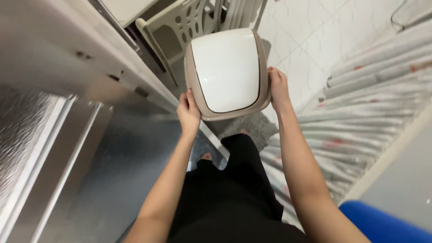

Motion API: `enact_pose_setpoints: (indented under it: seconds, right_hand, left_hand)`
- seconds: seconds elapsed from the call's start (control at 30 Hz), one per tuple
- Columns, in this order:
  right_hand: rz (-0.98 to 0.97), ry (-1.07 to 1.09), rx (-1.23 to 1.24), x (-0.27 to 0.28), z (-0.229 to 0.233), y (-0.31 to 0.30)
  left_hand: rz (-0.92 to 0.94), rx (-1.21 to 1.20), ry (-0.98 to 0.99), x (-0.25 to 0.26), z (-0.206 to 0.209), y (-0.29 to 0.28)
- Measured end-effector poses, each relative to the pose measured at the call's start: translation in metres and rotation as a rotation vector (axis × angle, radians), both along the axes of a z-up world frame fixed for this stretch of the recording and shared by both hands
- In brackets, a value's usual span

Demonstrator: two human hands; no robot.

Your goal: The person assembles a beige trash can by attaching the lid to the base, then moves it to a corner. They insert a clear plastic liner into the bin, tucking the edges inside, and close the lid.

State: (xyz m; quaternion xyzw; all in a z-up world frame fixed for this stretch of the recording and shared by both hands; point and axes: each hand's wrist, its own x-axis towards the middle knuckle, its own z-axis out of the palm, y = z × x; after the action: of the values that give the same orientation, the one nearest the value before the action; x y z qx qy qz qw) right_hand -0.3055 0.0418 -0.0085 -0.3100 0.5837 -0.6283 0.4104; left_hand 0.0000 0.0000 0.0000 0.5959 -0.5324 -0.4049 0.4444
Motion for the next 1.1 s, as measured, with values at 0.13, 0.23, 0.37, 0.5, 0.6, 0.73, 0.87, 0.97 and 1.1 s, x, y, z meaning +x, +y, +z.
enact_pose_setpoints:
  seconds: [0.13, 0.23, 0.37, 0.5, 0.6, 0.73, 0.87, 0.97, 1.1]
  right_hand:
    - [0.133, 0.005, 0.021, -0.03, -0.018, -0.052]
    - [0.242, 0.115, 0.044, -0.061, -0.062, -0.104]
    - [0.35, 0.222, 0.069, -0.099, -0.119, -0.19]
    - [0.532, 0.285, 0.193, -0.118, -0.136, -0.257]
    - [0.656, 0.403, 0.171, -0.124, -0.148, -0.299]
    - [0.88, 0.486, -0.118, -0.113, -0.144, -0.343]
    - [1.054, 0.361, -0.04, -0.083, -0.105, -0.35]
    - [1.129, 0.396, -0.049, -0.064, -0.094, -0.36]
    - [1.166, 0.513, -0.102, -0.047, -0.121, -0.376]
  left_hand:
    - [0.08, 0.025, 0.044, -0.026, -0.015, -0.021]
    - [0.196, -0.023, 0.075, -0.048, -0.041, -0.041]
    - [0.408, -0.053, 0.052, -0.088, -0.062, -0.056]
    - [0.605, -0.004, 0.055, -0.126, -0.067, -0.059]
    - [0.735, -0.041, 0.069, -0.146, -0.074, -0.061]
    - [0.847, -0.041, 0.069, -0.169, -0.088, -0.067]
    - [0.911, -0.034, 0.095, -0.174, -0.096, -0.073]
    - [0.966, -0.041, 0.073, -0.173, -0.104, -0.077]
    - [0.973, 0.015, 0.056, -0.166, -0.125, -0.082]
